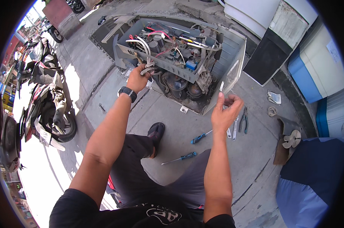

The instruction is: The person disassembles an air conditioner unit by removing the outer casing, disconnecting internal wiring, and unscrewing the fan motor and other components using a screwdriver and pliers.

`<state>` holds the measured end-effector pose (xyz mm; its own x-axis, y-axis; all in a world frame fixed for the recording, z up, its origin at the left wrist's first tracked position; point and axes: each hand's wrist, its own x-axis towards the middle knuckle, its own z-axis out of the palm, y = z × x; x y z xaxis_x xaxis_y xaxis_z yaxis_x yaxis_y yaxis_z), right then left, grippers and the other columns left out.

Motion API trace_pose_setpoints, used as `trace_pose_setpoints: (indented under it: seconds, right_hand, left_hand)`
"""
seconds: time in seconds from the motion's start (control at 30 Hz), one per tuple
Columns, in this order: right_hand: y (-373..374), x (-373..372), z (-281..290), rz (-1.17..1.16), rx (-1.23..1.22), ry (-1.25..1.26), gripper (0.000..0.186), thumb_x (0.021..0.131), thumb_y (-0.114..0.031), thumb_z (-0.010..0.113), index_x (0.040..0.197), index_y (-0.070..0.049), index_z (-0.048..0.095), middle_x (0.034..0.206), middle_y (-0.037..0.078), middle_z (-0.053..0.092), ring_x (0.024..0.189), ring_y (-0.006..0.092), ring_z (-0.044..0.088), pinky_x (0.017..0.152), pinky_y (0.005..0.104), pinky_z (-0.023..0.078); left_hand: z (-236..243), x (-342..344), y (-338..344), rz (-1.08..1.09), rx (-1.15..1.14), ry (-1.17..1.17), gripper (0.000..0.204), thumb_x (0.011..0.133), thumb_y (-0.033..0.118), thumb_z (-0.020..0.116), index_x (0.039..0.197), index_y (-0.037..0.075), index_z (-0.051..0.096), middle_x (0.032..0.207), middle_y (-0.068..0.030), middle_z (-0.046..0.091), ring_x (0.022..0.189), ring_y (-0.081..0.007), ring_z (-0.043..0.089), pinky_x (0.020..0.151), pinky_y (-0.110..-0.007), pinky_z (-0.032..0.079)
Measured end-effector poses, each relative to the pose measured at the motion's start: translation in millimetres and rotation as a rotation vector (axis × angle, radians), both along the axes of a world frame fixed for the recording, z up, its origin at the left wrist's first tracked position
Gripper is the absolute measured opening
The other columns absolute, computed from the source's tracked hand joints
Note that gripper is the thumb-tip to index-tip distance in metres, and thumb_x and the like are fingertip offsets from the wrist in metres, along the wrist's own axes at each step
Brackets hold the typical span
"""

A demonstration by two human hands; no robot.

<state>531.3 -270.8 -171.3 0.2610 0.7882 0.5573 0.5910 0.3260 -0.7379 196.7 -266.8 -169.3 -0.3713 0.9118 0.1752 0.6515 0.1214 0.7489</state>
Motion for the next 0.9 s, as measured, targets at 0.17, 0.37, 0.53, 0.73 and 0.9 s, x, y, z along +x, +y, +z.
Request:
trace_pose_setpoints:
  seconds: [0.17,0.37,0.53,0.73,0.9]
  right_hand:
    - [-23.6,-55.6,15.3,0.34,-0.113,0.235,0.038,0.093,-0.027,0.07,0.112,0.0,0.049,0.093,0.013,0.061,0.075,0.022,0.061,0.069,0.0354,0.051]
    - [8.1,-82.8,28.0,0.313,-0.346,0.11,0.044,0.097,-0.037,0.062,0.117,-0.003,0.043,0.091,0.017,0.069,0.077,0.0244,0.071,0.066,0.0367,0.053]
    - [13.6,-87.4,28.5,0.415,-0.518,0.329,0.04,0.102,-0.039,0.054,0.112,-0.002,0.042,0.087,0.018,0.069,0.073,0.0236,0.072,0.06,0.0345,0.056]
    - [40.4,-97.6,60.1,0.472,-0.38,0.644,0.035,0.105,-0.034,0.046,0.115,-0.001,0.039,0.087,0.022,0.068,0.067,0.0265,0.071,0.054,0.0322,0.058]
    - [35.3,-95.7,73.3,0.541,-0.401,0.667,0.039,0.104,-0.034,0.05,0.118,0.001,0.037,0.09,0.025,0.066,0.066,0.0277,0.072,0.054,0.0325,0.059]
  left_hand:
    - [11.4,-19.5,-3.5,-0.019,-0.111,0.089,0.031,0.086,0.025,0.074,0.111,0.008,0.069,0.099,-0.0199,0.071,0.095,-0.0376,0.067,0.082,-0.044,0.051]
    - [20.0,-31.2,-5.0,-0.067,-0.11,0.14,0.033,0.087,0.027,0.072,0.114,0.01,0.068,0.101,-0.0203,0.07,0.099,-0.0391,0.066,0.085,-0.044,0.05]
    - [24.3,-39.9,-3.0,-0.087,-0.054,0.202,0.033,0.089,0.025,0.07,0.117,0.008,0.067,0.101,-0.0216,0.07,0.099,-0.04,0.065,0.085,-0.044,0.049]
    - [34.9,-33.9,-0.4,-0.088,-0.094,0.262,0.031,0.09,0.025,0.07,0.112,0.004,0.068,0.096,-0.0224,0.069,0.093,-0.0398,0.066,0.082,-0.043,0.049]
    - [19.7,-47.6,10.7,-0.079,-0.057,0.131,0.029,0.088,0.023,0.071,0.107,0.001,0.069,0.097,-0.024,0.07,0.096,-0.0404,0.067,0.083,-0.044,0.051]
